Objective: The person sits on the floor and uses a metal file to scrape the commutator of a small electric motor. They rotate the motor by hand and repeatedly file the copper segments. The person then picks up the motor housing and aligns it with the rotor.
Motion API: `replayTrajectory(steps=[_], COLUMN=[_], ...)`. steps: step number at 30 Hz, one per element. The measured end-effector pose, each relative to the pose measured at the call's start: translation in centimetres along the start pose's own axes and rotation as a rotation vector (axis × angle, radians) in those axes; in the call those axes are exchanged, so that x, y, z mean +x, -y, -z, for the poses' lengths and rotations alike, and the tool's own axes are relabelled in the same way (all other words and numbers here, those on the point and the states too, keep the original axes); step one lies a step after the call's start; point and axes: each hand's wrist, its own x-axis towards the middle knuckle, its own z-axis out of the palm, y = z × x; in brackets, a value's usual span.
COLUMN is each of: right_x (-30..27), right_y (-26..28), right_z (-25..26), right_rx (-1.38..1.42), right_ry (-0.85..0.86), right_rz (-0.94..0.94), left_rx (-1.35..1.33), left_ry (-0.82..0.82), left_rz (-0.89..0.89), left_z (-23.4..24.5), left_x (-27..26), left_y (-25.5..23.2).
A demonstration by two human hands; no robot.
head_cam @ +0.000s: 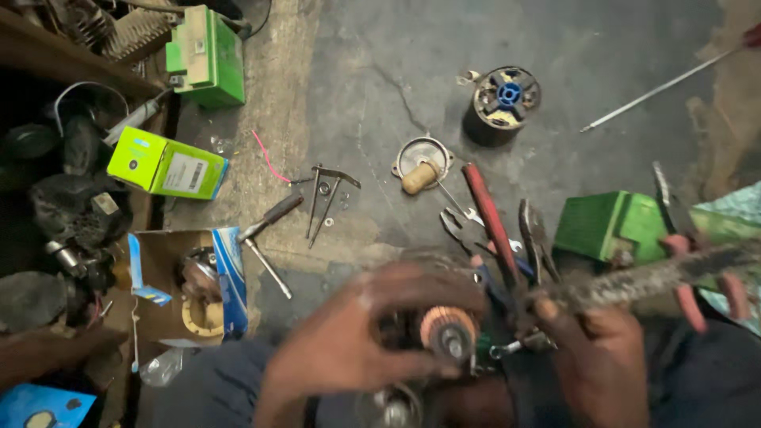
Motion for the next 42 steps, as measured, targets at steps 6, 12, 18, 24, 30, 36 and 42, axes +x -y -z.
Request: replayTrajectory(steps=[6, 12, 18, 24, 30, 36, 42], right_x=[1.1, -0.7, -5.7, -9.5, -12.7, -13.7, -14.1], right_y=[-2.5, -1.8, 2.7, 5.7, 6.0, 6.0, 5.5], right_z=[3.1, 0.9, -3.5, -7.6, -9.4, -10.4, -10.6], right_rx=[-0.071, -0.242, -0.141, -0.403, -0.42, -0.635, -0.518], right_ry=[0.117, 0.025, 0.127, 0.034, 0.061, -0.017, -0.025], right_rz=[-0.111, -0.105, 0.239, 0.498, 0.656, 0.868, 0.724], left_rx=[-0.115, -0.195, -0.204, -0.014, -0.089, -0.076, -0.131], left_ry=[0.002, 0.092, -0.031, -0.166, -0.14, -0.15, -0.158], left_rz=[0.113, -0.088, -0.049, -0.15, -0.192, -0.191, -0.141], left_z=[1.1, 1.3, -0.8, -2.4, -3.0, -3.3, -3.7], left_x=[0.5, -0.3, -2.5, -5.2, -7.9, -8.5, -8.6], left_y=[0.7, 1.8, 0.4, -1.7, -2.4, -2.4, -2.0])
